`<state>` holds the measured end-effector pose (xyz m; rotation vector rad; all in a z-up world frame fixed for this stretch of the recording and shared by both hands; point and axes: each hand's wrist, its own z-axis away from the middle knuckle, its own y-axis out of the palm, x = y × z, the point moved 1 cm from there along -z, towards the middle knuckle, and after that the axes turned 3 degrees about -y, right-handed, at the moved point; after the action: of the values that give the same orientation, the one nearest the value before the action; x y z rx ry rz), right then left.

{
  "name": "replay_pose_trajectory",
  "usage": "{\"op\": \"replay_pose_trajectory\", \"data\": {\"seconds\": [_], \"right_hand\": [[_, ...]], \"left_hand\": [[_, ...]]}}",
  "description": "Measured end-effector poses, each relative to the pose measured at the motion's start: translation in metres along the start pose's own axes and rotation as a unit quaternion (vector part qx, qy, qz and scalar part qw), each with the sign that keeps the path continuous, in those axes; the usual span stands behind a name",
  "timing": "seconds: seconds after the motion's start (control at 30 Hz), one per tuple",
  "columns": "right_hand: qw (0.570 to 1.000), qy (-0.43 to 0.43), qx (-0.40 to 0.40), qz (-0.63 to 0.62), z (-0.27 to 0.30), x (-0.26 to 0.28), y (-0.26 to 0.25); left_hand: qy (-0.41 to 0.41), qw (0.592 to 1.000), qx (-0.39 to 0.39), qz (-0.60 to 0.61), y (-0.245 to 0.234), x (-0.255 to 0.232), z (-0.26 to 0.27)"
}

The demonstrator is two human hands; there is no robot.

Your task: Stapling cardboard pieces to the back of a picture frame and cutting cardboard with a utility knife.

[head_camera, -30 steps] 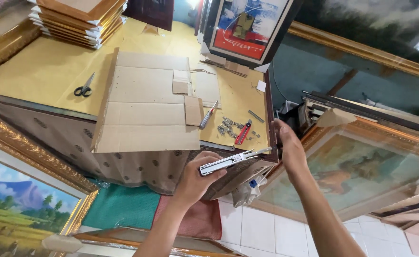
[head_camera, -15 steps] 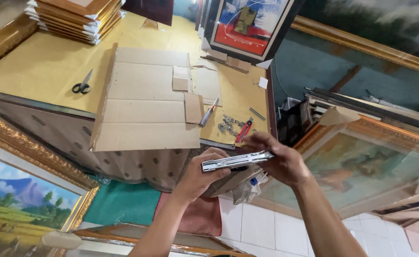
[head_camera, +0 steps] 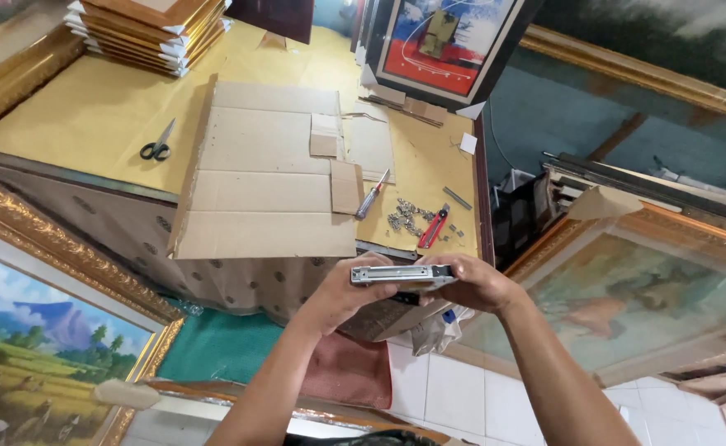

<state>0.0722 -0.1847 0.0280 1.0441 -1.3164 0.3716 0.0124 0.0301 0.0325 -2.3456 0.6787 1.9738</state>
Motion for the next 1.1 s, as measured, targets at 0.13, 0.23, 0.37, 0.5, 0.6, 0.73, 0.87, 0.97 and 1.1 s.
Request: {"op": "replay_pose_trajectory", "data": {"seconds": [0.13, 0.23, 0.37, 0.5, 0.6, 0.73, 0.87, 0.97, 1.1], "right_hand": [[0.899, 0.097, -0.304, 0.298, -0.017, -0.002, 0.015], [0.722, -0.123, -0.299, 0.611, -0.029, -0.036, 0.017], [0.586, -0.081, -0.098, 0.8, -0.055, -0.074, 0.056], [0.54, -0.089, -0.078, 0.833, -0.076, -0.089, 0.106], [0.506, -0.174, -0.064, 0.842, -0.088, -0.118, 0.118], [0.596, -0.18, -0.023, 0.782, -0.109, -0.148, 0.132], [0.767, -0.099, 0.067, 0.63, -0.135, -0.192, 0.132], [0.875, 0.056, 0.085, 0.474, -0.159, -0.207, 0.14], [0.927, 0.35, -0.017, 0.133, -0.193, -0.254, 0.121]], "left_hand": [[-0.125, 0.982, -0.136, -0.027, -0.018, 0.026, -0.007], [-0.183, 0.95, -0.242, 0.077, -0.031, 0.039, -0.003], [-0.213, 0.954, -0.21, 0.014, -0.043, 0.035, 0.016], [-0.196, 0.953, -0.23, -0.017, -0.072, 0.057, 0.038], [-0.209, 0.918, -0.338, -0.019, -0.111, 0.104, 0.059], [-0.243, 0.865, -0.439, 0.025, -0.093, 0.013, 0.102], [-0.242, 0.851, -0.466, 0.027, -0.1, 0.002, 0.144], [-0.227, 0.849, -0.474, -0.054, -0.112, -0.001, 0.181], [-0.16, 0.687, -0.69, -0.161, -0.125, -0.018, 0.232]]}}
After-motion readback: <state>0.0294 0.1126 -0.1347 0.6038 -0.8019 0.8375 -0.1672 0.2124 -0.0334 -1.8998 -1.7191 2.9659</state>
